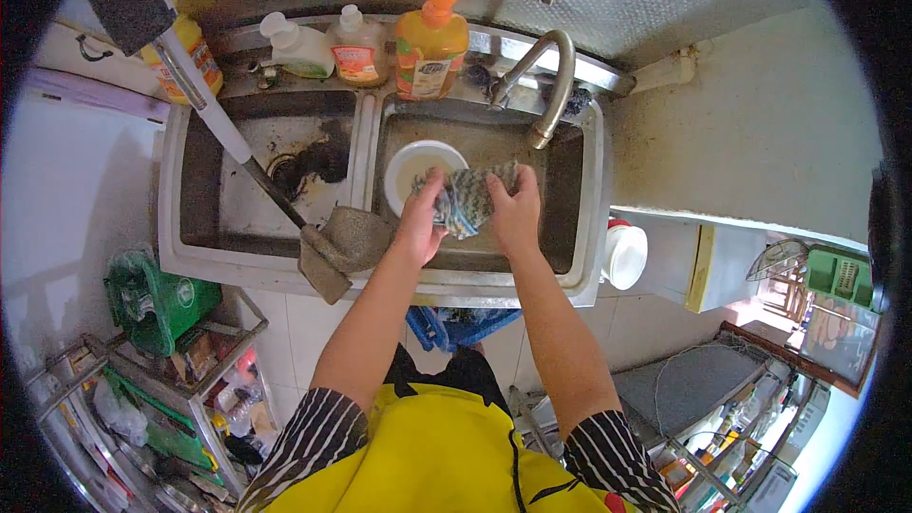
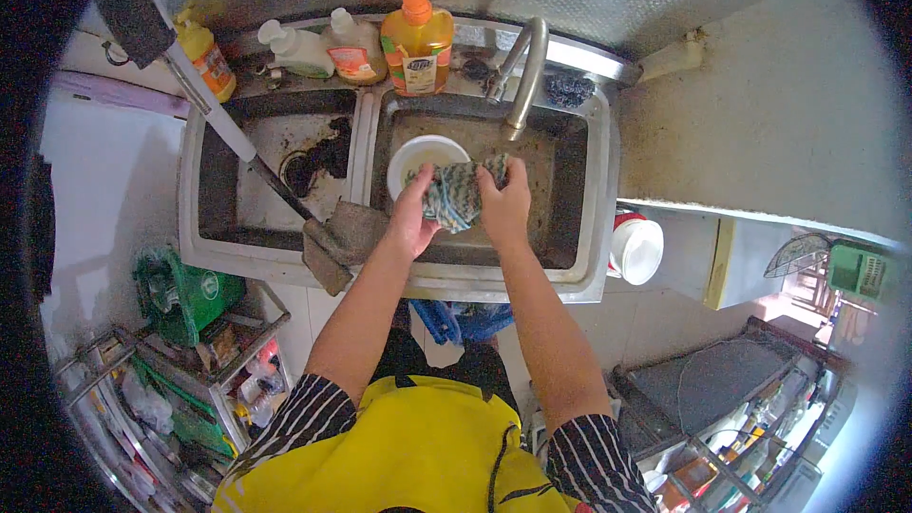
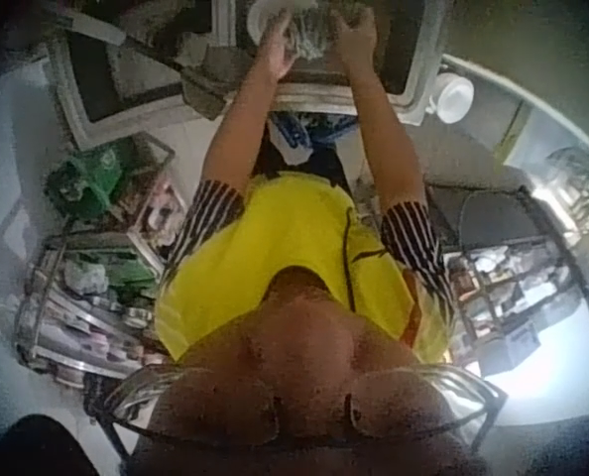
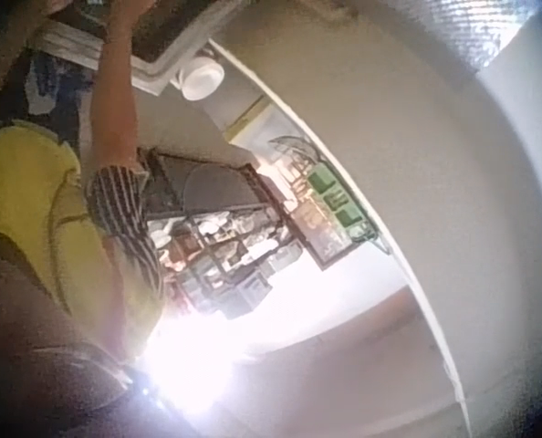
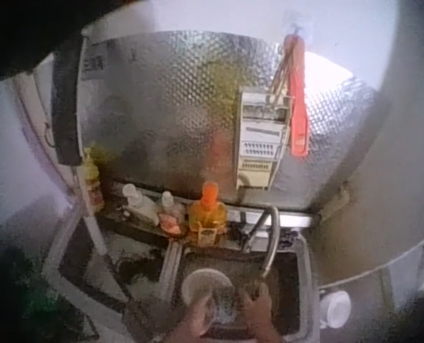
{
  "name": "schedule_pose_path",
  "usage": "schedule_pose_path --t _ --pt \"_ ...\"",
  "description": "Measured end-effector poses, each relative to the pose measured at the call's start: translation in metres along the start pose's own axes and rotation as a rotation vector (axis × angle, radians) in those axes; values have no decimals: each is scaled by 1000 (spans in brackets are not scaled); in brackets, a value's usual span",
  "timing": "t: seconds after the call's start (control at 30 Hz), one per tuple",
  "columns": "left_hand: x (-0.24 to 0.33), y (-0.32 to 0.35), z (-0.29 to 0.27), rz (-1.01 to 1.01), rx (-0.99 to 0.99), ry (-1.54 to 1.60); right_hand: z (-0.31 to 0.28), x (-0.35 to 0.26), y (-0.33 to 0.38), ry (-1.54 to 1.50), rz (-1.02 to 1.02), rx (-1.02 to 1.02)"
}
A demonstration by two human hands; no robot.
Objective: The person washes a rag and a bowl under running water from a sink faucet, places the bowl aside, and then washes their hands under the faucet.
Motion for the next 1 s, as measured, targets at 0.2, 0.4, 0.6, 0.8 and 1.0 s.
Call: schedule_pose_path --t 0.2,0.4,0.6,0.8,1.0 --pt "-53 -44 -8 191 263 -319 31 23 14 152 -116 11" --pt "-36 -71 -8 232 265 -957 40 53 -7 123 107 21" --pt "-59 -73 -6 537 211 -1074 23 82 -31 -212 264 -14" --pt "-21 -78 -16 10 -68 -408 -18 59 -16 -760 538 -202" --pt "-51 -112 -57 369 245 -580 14 89 -29 -672 398 -51"
Point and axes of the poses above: each hand's wrist, its own y-axis away from the middle knuckle, its own z-axis out of the palm, x = y × z, the point moved 1 cm from there along -y, towards the middle knuckle
